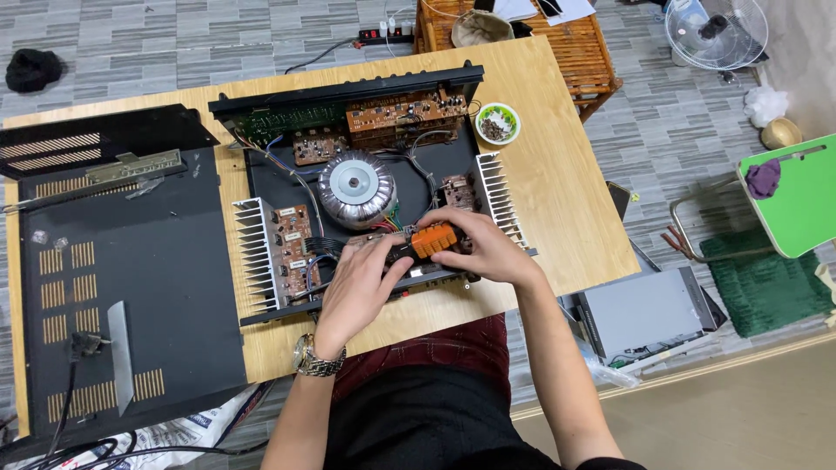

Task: Repairing and cleaning the internal components of an audio amplifier using a screwdriver and a brush.

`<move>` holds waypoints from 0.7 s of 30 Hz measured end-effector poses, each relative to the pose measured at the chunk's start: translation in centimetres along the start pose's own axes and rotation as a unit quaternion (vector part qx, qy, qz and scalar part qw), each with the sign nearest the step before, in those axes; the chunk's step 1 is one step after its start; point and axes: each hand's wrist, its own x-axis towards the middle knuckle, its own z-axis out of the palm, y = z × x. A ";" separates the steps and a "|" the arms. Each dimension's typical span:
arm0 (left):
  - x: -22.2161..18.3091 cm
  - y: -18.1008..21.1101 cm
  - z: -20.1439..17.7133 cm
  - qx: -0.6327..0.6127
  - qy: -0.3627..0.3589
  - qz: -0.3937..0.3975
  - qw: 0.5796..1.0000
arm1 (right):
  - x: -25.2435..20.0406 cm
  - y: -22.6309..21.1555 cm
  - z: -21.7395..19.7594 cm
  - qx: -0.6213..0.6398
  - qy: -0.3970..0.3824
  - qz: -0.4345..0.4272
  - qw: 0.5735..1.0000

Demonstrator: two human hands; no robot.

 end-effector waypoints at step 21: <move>-0.1 0.4 -0.2 0.013 0.019 0.022 0.999 | -0.1 0.0 0.3 -0.010 0.011 0.064 0.998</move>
